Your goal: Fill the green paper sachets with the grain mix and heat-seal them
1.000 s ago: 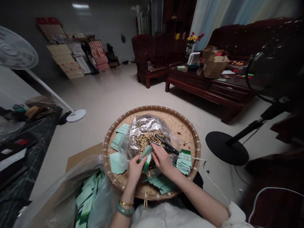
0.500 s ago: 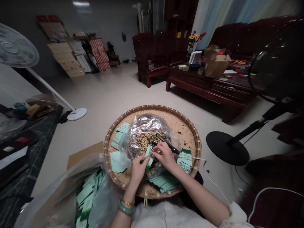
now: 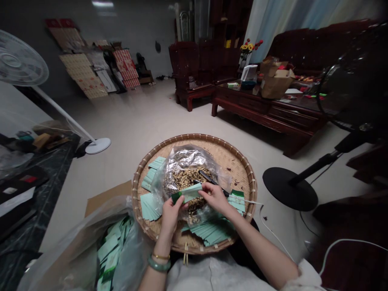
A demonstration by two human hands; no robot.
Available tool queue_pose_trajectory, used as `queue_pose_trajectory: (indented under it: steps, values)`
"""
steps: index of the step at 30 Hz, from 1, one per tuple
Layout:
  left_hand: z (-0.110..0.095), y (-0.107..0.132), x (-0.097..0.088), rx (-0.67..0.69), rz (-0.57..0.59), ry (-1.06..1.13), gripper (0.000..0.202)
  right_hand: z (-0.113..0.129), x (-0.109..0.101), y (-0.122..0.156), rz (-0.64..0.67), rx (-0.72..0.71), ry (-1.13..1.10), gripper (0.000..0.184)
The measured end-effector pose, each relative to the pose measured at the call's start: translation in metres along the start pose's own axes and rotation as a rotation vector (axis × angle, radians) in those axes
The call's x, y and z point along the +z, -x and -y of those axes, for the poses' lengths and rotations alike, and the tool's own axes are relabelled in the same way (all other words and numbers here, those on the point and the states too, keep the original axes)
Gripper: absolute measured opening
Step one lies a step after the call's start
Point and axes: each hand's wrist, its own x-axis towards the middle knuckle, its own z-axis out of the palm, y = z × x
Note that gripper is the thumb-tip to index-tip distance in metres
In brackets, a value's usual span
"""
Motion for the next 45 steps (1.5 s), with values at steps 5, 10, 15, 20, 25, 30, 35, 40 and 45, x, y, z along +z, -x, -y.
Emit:
queue_pose_trajectory:
  steps: [5, 10, 15, 20, 25, 30, 35, 40, 45]
  values:
    - [0.003, 0.005, 0.006, -0.056, 0.037, 0.181, 0.036, 0.008, 0.01, 0.007, 0.187, 0.187, -0.403, 0.034]
    - [0.002, 0.011, 0.006, -0.091, 0.15, 0.131, 0.046, 0.015, 0.015, 0.013, 0.382, 0.363, -0.702, 0.049]
    - [0.001, 0.008, -0.007, 0.062, 0.079, -0.118, 0.045, 0.008, 0.008, 0.01, 0.429, 0.38, -0.716, 0.049]
    - [0.0, 0.017, -0.015, 0.757, -0.05, -0.734, 0.051, 0.0, -0.002, 0.008, 0.452, 0.373, -0.489, 0.051]
    - [0.006, 0.029, -0.004, 0.908, 0.132, -1.134, 0.055, 0.004, 0.002, 0.008, 0.485, 0.304, -0.369, 0.048]
    - [0.016, 0.025, 0.0, 0.892, 0.08, -1.069, 0.05, 0.016, 0.0, 0.006, 0.52, 0.289, -0.427, 0.051]
    - [0.019, 0.018, -0.007, 0.863, -0.048, -0.993, 0.043, 0.022, -0.008, -0.005, 0.326, 0.287, -0.507, 0.049]
    - [0.019, 0.016, -0.013, 0.806, -0.093, -0.925, 0.044, 0.013, 0.002, -0.029, 0.139, 0.022, -0.007, 0.029]
    - [0.021, 0.019, -0.013, 0.754, -0.096, -0.885, 0.046, 0.015, 0.033, -0.051, 0.354, -0.186, 0.524, 0.072]
